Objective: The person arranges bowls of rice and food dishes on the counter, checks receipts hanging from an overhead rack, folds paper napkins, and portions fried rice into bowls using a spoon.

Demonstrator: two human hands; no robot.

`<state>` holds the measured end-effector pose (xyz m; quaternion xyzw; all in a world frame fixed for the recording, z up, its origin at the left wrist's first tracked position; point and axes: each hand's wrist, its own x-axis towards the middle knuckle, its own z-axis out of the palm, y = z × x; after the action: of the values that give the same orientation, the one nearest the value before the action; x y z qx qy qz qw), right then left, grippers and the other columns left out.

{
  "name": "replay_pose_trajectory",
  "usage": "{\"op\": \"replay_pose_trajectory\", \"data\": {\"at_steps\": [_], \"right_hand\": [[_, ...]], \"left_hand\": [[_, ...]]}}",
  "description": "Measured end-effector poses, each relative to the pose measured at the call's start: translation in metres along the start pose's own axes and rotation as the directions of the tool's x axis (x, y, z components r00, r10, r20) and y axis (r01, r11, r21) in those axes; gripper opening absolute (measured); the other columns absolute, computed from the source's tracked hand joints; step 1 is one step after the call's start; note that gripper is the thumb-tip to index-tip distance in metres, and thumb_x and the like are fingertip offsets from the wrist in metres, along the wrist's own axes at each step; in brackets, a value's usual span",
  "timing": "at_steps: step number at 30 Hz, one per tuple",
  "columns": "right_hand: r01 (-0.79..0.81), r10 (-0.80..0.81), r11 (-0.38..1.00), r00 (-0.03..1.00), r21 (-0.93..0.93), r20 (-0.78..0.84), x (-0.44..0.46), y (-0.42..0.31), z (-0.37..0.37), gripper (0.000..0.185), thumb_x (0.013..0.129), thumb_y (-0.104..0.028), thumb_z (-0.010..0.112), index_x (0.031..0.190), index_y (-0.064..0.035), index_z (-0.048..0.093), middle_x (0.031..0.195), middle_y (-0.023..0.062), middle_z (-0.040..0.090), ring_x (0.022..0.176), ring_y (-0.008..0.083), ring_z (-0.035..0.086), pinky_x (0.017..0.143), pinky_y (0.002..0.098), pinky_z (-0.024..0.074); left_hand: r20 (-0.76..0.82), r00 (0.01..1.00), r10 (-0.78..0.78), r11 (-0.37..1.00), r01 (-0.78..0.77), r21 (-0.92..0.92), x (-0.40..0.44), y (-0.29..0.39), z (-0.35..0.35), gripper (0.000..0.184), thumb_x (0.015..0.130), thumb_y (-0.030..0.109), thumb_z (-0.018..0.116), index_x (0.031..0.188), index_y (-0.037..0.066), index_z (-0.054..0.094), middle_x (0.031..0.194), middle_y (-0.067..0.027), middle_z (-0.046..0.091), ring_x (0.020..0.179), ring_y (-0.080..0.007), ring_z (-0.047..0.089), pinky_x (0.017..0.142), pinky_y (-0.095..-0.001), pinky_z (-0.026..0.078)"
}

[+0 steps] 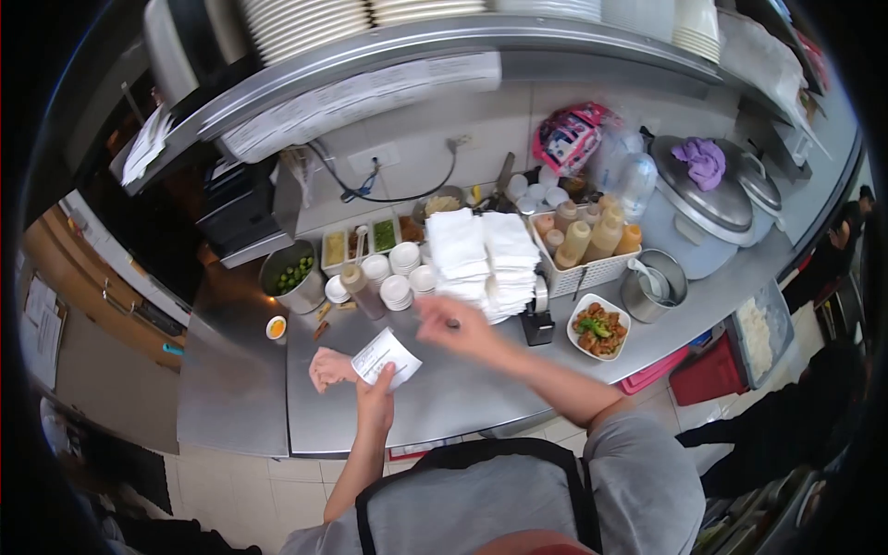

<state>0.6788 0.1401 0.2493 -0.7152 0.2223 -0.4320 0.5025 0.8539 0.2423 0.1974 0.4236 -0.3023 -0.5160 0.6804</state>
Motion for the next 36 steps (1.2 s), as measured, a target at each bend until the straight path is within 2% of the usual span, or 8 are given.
{"op": "replay_pose_trajectory", "data": {"at_steps": [9,21,24,26,27,28,33,36], "right_hand": [[-0.138,0.181,0.917,0.98,0.375,-0.082,-0.119,0.025,0.012,0.04,0.079,0.005,0.054,0.117,-0.0068,0.052,0.09,0.0072,0.057,0.08,0.0148,0.056,0.072,0.0274,0.0458],[-0.41,0.092,0.798,0.808,-0.442,-0.582,-0.323,-0.067,0.042,0.039,0.077,0.01,0.05,0.109,-0.0081,0.061,0.109,0.0148,0.058,0.099,0.0261,0.057,0.083,0.0306,0.0448],[-0.557,-0.03,0.561,0.726,-0.613,-0.687,-0.392,-0.107,0.011,0.042,0.072,0.013,0.047,0.107,-0.0059,0.061,0.112,0.0151,0.057,0.102,0.0291,0.056,0.086,0.0331,0.0453],[-0.658,0.209,0.75,0.341,-0.074,-0.917,-0.426,-0.172,-0.02,0.045,0.068,0.014,0.046,0.106,-0.0056,0.061,0.111,0.0144,0.058,0.102,0.0299,0.056,0.085,0.0343,0.0457],[-0.744,-0.261,0.143,0.608,-0.653,-0.75,-0.475,-0.179,-0.052,0.046,0.067,0.013,0.047,0.106,-0.0062,0.061,0.106,0.0158,0.059,0.096,0.0297,0.058,0.08,0.032,0.0471],[-0.76,-0.327,0.399,0.405,-0.514,-0.854,-0.511,-0.202,-0.076,0.044,0.066,0.013,0.047,0.104,-0.0047,0.061,0.099,0.0176,0.059,0.086,0.0305,0.059,0.074,0.0311,0.0474],[-0.935,-0.792,-0.223,0.339,-0.276,-0.508,-0.716,-0.387,-0.169,0.019,0.08,-0.003,0.054,0.097,-0.0016,0.061,0.095,0.0137,0.06,0.09,0.0253,0.059,0.078,0.0298,0.0445],[-0.988,-0.93,-0.074,0.116,-0.134,-0.349,-0.814,-0.511,-0.172,0.035,0.068,0.001,0.047,0.098,-0.0046,0.064,0.101,0.0164,0.06,0.099,0.0309,0.055,0.086,0.0351,0.042]], "left_hand": [[0.241,0.944,-0.226,0.957,0.261,-0.128,-0.031,-0.029,0.038,0.041,0.086,0.009,0.05,0.123,-0.003,0.04,0.12,-0.0145,0.05,0.108,-0.0256,0.05,0.095,-0.0419,0.037],[0.782,0.495,-0.38,0.742,0.667,-0.062,-0.111,-0.089,0.068,0.031,0.092,0.017,0.043,0.12,0.003,0.043,0.123,-0.0151,0.048,0.12,-0.032,0.04,0.097,-0.0447,0.036],[0.803,0.472,-0.364,0.807,0.59,0.02,-0.136,-0.096,0.071,0.032,0.093,0.019,0.041,0.121,0.002,0.043,0.122,-0.0142,0.049,0.119,-0.0278,0.043,0.095,-0.0388,0.038],[0.734,0.479,-0.482,0.876,0.27,0.399,-0.154,-0.111,0.068,0.03,0.093,0.018,0.043,0.115,-0.002,0.049,0.114,-0.016,0.055,0.11,-0.0235,0.051,0.092,-0.034,0.04],[0.734,0.45,-0.508,0.856,0.173,0.487,-0.164,-0.123,0.067,0.028,0.092,0.016,0.044,0.112,-0.003,0.052,0.11,-0.0143,0.058,0.105,-0.0206,0.053,0.09,-0.032,0.041],[0.736,0.424,-0.528,0.828,0.066,0.557,-0.174,-0.137,0.066,0.026,0.092,0.014,0.045,0.109,-0.003,0.055,0.106,-0.0125,0.06,0.101,-0.0177,0.056,0.087,-0.0301,0.042],[0.803,0.242,-0.544,0.762,-0.257,0.594,-0.231,-0.238,0.062,0.022,0.087,0.014,0.052,0.102,0.001,0.061,0.096,-0.0075,0.063,0.087,-0.0151,0.057,0.08,-0.0267,0.043],[0.812,0.151,-0.564,0.683,-0.468,0.561,-0.273,-0.301,0.071,0.024,0.082,0.018,0.058,0.1,0.004,0.063,0.09,-0.0136,0.064,0.082,-0.0194,0.06,0.073,-0.0297,0.046]]}}
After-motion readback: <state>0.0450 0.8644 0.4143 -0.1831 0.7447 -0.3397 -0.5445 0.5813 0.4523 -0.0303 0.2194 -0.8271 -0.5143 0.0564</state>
